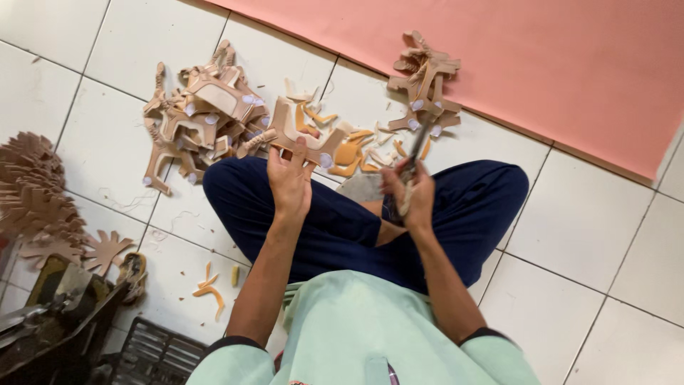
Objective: The person sits on the workshop floor and uses scissors to trim excess material from the edges of cut shoe upper components, working through pieces one at a time and placing trimmed pieces on the pile beside them.
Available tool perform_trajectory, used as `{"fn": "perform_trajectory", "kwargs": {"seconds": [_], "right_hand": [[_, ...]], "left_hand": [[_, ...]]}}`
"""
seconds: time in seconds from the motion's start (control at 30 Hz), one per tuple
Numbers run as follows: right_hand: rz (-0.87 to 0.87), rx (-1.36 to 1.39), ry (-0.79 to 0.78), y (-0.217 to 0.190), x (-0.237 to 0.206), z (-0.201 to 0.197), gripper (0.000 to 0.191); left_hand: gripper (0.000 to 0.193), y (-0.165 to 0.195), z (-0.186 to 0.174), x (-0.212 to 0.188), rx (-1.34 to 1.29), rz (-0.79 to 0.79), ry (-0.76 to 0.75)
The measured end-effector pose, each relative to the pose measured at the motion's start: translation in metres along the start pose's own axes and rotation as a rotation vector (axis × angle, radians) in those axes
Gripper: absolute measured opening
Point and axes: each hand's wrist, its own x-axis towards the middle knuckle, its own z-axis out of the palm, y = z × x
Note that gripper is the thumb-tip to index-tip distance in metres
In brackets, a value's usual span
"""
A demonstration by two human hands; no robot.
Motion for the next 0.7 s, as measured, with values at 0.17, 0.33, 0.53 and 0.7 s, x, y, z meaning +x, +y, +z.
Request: {"fn": "perform_trajectory", "kwargs": {"seconds": [0.17, 0.33, 0.53, 0.7], "right_hand": [[-0.027, 0.019, -0.22, -0.003, -0.013, 0.027, 0.027], [-0.04, 0.045, -0.176, -0.017, -0.009, 0.034, 0.028], [0.032, -0.115, -0.169, -0.022, -0.023, 0.014, 0.033], [0.074, -0.1, -0.537, -0.012, -0.06, -0.004, 0.042]], "left_hand": [[0.035, -0.012, 0.022, -0.03, -0.032, -0.088, -0.06], [0.024, -0.005, 0.013, -0.046, 0.221, -0.033, -0.128], [0.02, 0.02, 0.005, -0.022, 0.133, 0.038, -0.018], [0.028, 0.041, 0.018, -0.018, 0.182, 0.067, -0.048]]}}
